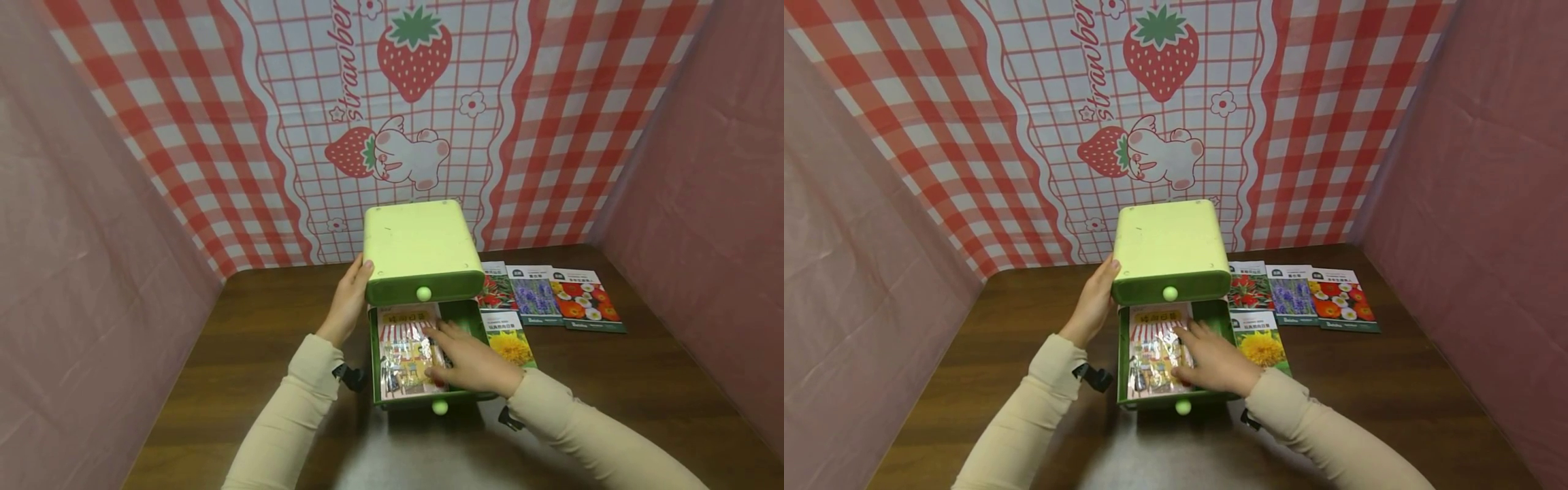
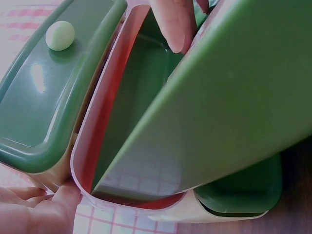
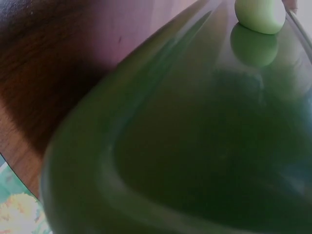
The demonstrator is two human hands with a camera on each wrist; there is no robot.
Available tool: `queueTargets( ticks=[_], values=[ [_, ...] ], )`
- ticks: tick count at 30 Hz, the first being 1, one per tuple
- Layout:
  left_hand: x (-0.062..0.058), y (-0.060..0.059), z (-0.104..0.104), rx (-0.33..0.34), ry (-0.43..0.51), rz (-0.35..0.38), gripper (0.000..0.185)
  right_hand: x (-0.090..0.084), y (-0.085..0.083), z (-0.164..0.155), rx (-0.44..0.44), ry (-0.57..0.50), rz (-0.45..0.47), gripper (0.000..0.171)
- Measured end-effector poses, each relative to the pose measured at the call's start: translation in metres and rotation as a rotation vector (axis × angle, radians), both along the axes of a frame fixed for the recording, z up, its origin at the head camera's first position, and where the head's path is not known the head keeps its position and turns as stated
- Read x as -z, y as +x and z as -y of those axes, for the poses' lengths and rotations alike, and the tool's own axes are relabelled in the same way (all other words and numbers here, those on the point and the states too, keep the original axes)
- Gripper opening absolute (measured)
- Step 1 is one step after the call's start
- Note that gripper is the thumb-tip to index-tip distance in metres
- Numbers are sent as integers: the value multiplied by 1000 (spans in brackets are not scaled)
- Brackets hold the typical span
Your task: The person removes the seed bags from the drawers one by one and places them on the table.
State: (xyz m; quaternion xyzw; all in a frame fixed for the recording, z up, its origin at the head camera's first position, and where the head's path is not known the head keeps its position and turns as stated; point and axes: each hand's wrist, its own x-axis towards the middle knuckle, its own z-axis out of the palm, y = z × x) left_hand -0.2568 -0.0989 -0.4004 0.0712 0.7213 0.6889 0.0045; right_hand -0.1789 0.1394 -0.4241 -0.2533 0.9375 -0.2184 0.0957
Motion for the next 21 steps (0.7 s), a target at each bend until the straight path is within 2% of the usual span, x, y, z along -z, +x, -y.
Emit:
queueTargets(
  ticks=[11, 21],
  values=[
    [1, 0, 1, 1, 0, 2, 73, 3, -3, 1, -18, -36, 31, 72],
    [0, 0, 1, -6, -25, 10, 73, 1, -3, 2, 3, -126, 90, 68]
  ],
)
